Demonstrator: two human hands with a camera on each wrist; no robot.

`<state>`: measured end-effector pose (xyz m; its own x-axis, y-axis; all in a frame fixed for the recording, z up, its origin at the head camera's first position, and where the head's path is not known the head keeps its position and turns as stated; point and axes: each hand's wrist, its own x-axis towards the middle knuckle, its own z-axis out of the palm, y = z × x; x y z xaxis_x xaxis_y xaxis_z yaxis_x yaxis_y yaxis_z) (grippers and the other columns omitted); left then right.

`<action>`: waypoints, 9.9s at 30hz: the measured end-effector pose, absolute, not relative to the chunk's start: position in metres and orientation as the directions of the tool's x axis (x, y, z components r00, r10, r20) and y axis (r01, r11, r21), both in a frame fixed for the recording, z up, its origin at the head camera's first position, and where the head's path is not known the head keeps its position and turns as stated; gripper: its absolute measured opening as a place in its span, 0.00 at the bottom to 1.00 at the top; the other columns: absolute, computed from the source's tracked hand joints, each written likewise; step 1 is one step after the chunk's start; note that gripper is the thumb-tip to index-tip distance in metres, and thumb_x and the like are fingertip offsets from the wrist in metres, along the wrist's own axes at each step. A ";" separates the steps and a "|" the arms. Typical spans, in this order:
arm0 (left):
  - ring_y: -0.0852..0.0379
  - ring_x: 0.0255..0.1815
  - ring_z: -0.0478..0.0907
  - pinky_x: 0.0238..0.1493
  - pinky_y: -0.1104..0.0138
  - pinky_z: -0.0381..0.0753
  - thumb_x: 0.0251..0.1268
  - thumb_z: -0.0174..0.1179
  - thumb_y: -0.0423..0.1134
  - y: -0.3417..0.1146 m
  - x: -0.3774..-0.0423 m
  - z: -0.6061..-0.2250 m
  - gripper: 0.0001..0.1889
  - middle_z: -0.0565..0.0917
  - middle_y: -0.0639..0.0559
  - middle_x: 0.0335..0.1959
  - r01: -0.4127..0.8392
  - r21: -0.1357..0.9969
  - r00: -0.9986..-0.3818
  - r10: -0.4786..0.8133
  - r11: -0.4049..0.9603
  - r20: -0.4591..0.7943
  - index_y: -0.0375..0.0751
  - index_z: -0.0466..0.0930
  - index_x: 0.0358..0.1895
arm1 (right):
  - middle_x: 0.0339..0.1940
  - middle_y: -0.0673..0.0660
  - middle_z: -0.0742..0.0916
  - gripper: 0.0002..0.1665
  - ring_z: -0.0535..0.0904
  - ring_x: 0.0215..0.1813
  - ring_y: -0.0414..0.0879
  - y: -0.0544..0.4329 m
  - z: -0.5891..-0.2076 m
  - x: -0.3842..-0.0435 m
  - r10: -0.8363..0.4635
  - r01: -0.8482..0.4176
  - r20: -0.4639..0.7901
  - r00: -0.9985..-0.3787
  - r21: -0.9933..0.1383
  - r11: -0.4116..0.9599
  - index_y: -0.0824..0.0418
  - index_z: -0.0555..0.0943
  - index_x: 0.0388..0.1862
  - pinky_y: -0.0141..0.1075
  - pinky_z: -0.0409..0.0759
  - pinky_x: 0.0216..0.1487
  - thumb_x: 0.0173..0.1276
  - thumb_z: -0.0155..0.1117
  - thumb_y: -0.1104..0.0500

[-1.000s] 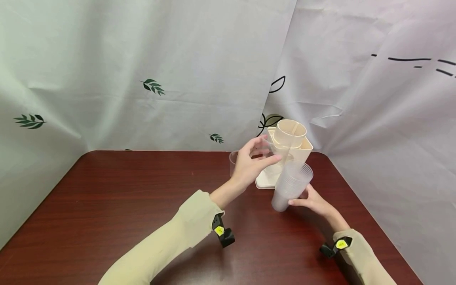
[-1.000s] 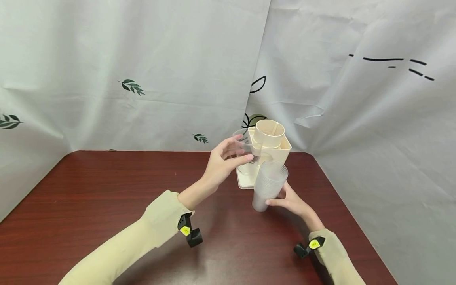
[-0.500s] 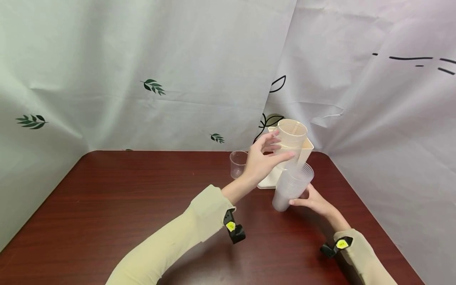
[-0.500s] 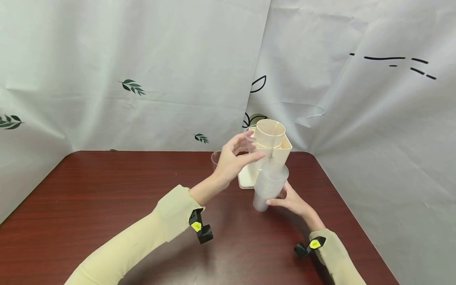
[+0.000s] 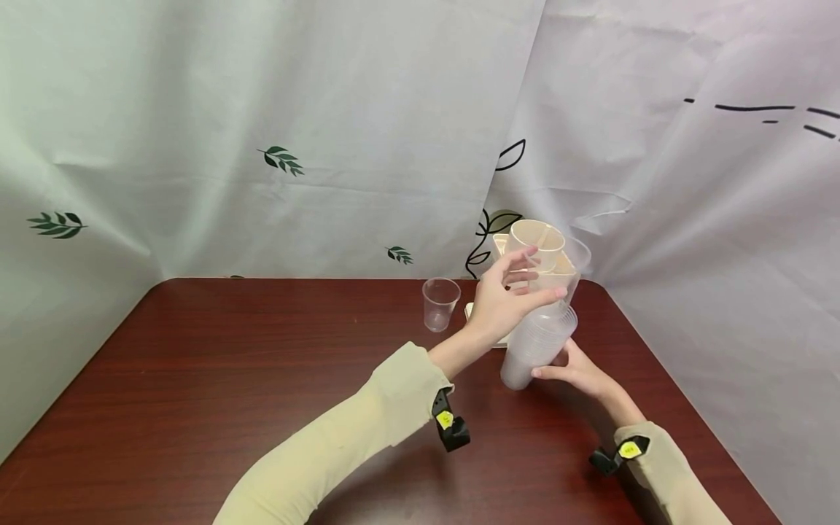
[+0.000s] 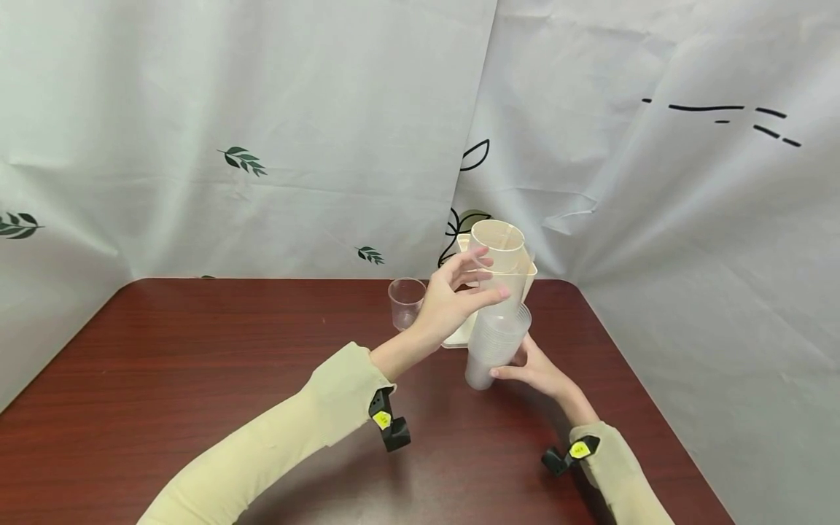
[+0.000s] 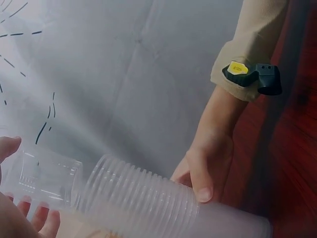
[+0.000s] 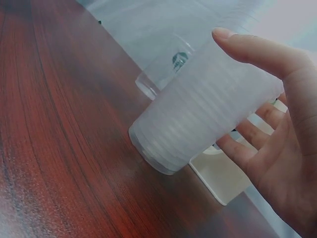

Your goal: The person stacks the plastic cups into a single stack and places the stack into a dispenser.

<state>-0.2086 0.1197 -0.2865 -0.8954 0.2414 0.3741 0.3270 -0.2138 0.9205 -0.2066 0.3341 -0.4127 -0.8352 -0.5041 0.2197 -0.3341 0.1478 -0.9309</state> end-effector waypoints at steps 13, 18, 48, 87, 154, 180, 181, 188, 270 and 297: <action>0.52 0.56 0.80 0.56 0.73 0.78 0.49 0.72 0.34 0.125 -0.212 -0.299 0.33 0.81 0.43 0.56 0.321 0.936 -0.886 0.305 -0.141 0.350 0.44 0.74 0.63 | 0.55 0.40 0.80 0.40 0.77 0.54 0.33 0.333 -0.412 -0.206 -0.520 -0.332 0.217 -0.826 -0.933 0.138 0.47 0.63 0.65 0.26 0.78 0.52 0.59 0.60 0.74; 0.57 0.56 0.79 0.57 0.72 0.76 0.49 0.73 0.38 0.125 -0.211 -0.304 0.34 0.82 0.47 0.54 0.330 0.943 -0.888 0.323 -0.047 0.327 0.45 0.74 0.64 | 0.55 0.40 0.80 0.39 0.77 0.54 0.32 0.333 -0.412 -0.206 -0.514 -0.340 0.225 -0.828 -0.930 0.140 0.47 0.64 0.64 0.25 0.77 0.53 0.59 0.61 0.75; 0.56 0.59 0.78 0.54 0.76 0.76 0.48 0.73 0.37 0.125 -0.209 -0.317 0.35 0.78 0.53 0.63 0.304 0.947 -0.884 0.402 0.103 0.240 0.43 0.72 0.64 | 0.54 0.39 0.81 0.37 0.79 0.53 0.32 0.334 -0.413 -0.206 -0.518 -0.348 0.234 -0.823 -0.928 0.134 0.47 0.67 0.62 0.25 0.78 0.52 0.59 0.60 0.75; 0.55 0.62 0.74 0.61 0.65 0.75 0.53 0.71 0.44 0.114 -0.212 -0.329 0.34 0.77 0.56 0.63 0.303 0.950 -0.872 0.426 0.080 0.242 0.49 0.72 0.65 | 0.56 0.41 0.79 0.41 0.77 0.56 0.33 0.333 -0.413 -0.206 -0.504 -0.326 0.218 -0.836 -0.936 0.136 0.48 0.61 0.67 0.25 0.76 0.55 0.58 0.62 0.73; 0.44 0.66 0.68 0.63 0.51 0.72 0.38 0.79 0.41 0.033 -0.291 -0.401 0.52 0.67 0.41 0.69 0.155 0.959 -0.988 0.018 0.237 0.155 0.41 0.58 0.71 | 0.55 0.40 0.79 0.39 0.77 0.55 0.33 0.333 -0.413 -0.205 -0.499 -0.313 0.205 -0.842 -0.939 0.143 0.46 0.63 0.64 0.26 0.77 0.53 0.58 0.63 0.73; 0.45 0.61 0.74 0.60 0.50 0.74 0.47 0.75 0.40 0.035 -0.290 -0.422 0.37 0.79 0.44 0.60 0.175 0.949 -0.985 0.053 0.261 0.167 0.41 0.70 0.63 | 0.55 0.40 0.80 0.38 0.78 0.55 0.33 0.334 -0.413 -0.205 -0.491 -0.298 0.196 -0.849 -0.945 0.138 0.47 0.63 0.64 0.26 0.77 0.54 0.59 0.63 0.72; 0.45 0.60 0.74 0.60 0.51 0.74 0.47 0.75 0.39 0.035 -0.290 -0.422 0.36 0.79 0.45 0.60 0.175 0.949 -0.985 0.053 0.261 0.167 0.41 0.70 0.63 | 0.55 0.40 0.80 0.38 0.78 0.55 0.33 0.334 -0.413 -0.205 -0.492 -0.299 0.197 -0.848 -0.944 0.138 0.47 0.63 0.64 0.26 0.77 0.54 0.59 0.63 0.72; 0.46 0.59 0.75 0.60 0.51 0.75 0.47 0.75 0.39 0.035 -0.285 -0.419 0.35 0.80 0.46 0.58 0.173 0.952 -0.985 0.051 0.251 0.166 0.42 0.71 0.62 | 0.55 0.40 0.80 0.39 0.78 0.55 0.33 0.333 -0.412 -0.204 -0.492 -0.298 0.194 -0.849 -0.944 0.143 0.47 0.63 0.64 0.26 0.77 0.54 0.58 0.63 0.73; 0.50 0.56 0.77 0.56 0.66 0.80 0.54 0.70 0.38 0.098 -0.208 -0.297 0.32 0.79 0.44 0.56 0.445 0.870 -0.881 0.072 -0.212 0.468 0.43 0.68 0.63 | 0.54 0.41 0.81 0.37 0.78 0.54 0.34 0.332 -0.412 -0.206 -0.523 -0.363 0.253 -0.814 -0.925 0.117 0.48 0.65 0.63 0.26 0.76 0.54 0.58 0.61 0.75; 0.56 0.59 0.79 0.58 0.75 0.75 0.51 0.71 0.35 0.130 -0.206 -0.304 0.34 0.80 0.43 0.59 0.377 0.885 -0.873 0.216 -0.274 0.438 0.39 0.69 0.63 | 0.56 0.40 0.80 0.40 0.77 0.55 0.33 0.335 -0.414 -0.206 -0.502 -0.322 0.221 -0.836 -0.939 0.122 0.47 0.62 0.65 0.25 0.77 0.54 0.59 0.61 0.74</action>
<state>-0.2065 0.1297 -0.3036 -0.8727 0.2156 0.4380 0.3767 -0.2736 0.8850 -0.2064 0.3349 -0.4145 -0.8361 -0.5020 0.2213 -0.3217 0.1220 -0.9389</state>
